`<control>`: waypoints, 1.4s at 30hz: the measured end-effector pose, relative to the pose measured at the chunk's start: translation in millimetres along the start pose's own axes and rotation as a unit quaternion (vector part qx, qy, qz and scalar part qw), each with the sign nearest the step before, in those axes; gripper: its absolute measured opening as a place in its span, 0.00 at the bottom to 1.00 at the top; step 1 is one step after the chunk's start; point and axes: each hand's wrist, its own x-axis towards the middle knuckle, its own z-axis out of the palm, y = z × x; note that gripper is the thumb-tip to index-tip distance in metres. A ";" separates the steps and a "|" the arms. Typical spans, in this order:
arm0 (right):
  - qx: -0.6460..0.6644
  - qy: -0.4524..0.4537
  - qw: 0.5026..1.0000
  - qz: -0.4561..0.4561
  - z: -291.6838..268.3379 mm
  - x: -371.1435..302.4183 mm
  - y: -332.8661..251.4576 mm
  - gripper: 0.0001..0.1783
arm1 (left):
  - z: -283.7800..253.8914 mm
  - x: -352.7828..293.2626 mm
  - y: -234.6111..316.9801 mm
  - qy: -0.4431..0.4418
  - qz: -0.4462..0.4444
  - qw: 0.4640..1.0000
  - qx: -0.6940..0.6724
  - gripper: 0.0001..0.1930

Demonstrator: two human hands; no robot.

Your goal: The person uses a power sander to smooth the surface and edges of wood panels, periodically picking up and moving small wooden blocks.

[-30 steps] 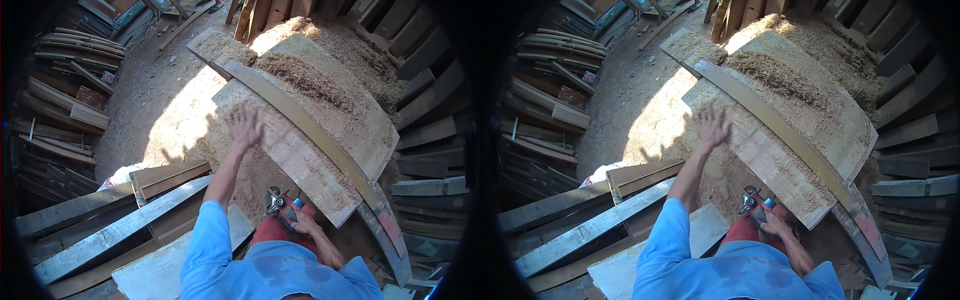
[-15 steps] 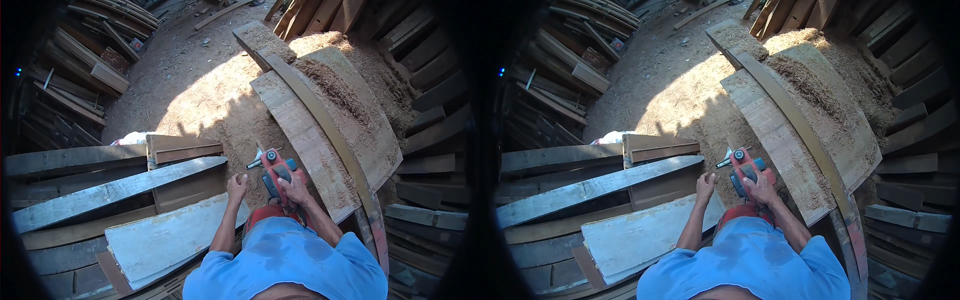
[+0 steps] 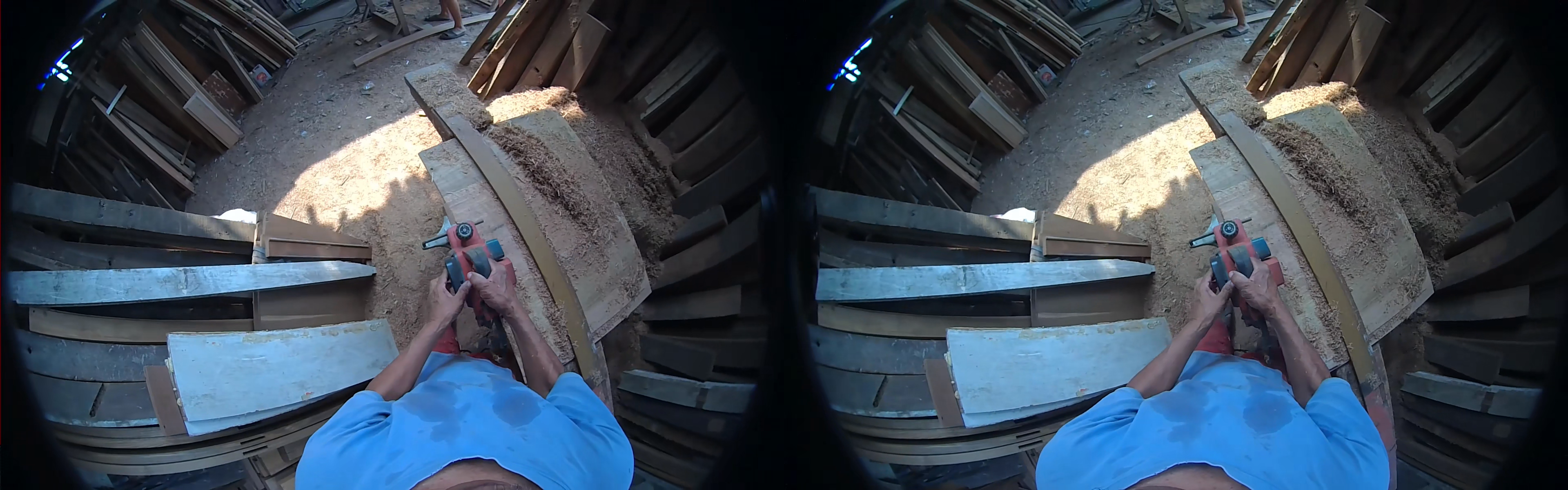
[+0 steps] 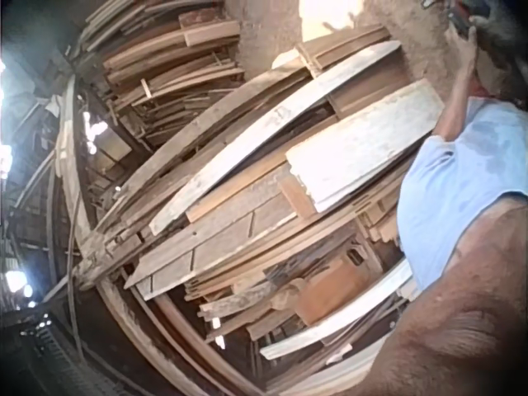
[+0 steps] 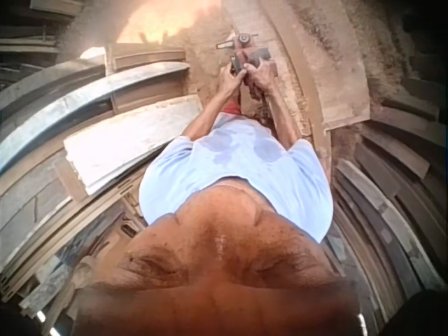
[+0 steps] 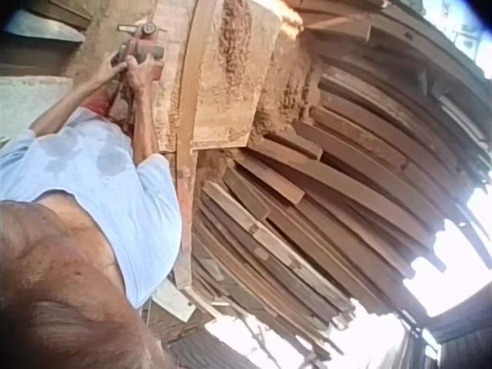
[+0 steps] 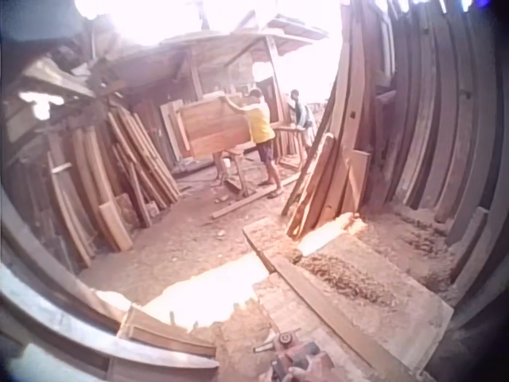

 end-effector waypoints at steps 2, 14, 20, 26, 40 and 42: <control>-0.008 -0.005 1.000 0.017 -2.8 7.4 6.8 0.22 | 9.7 5.6 -5.7 0.012 0.005 1.000 0.011 0.27; 0.011 -0.036 0.999 0.023 23.0 134.8 -48.6 0.09 | -7.9 137.1 -21.3 0.066 -0.012 0.998 -0.022 0.34; -0.035 -0.015 0.999 -0.012 23.1 238.5 -71.3 0.15 | -26.5 241.1 3.2 0.117 0.025 0.993 0.001 0.26; -0.018 -0.024 1.000 -0.003 28.6 284.6 -91.5 0.19 | -50.5 291.8 15.5 0.046 0.003 0.990 -0.132 0.28; 0.012 -0.061 0.991 0.120 -11.1 91.9 -21.7 0.30 | 23.1 81.7 -38.2 0.013 0.001 0.997 -0.074 0.42; 0.023 -0.055 0.995 0.080 -8.1 91.3 -9.6 0.29 | 21.5 77.8 -33.2 0.013 -0.018 0.994 -0.106 0.41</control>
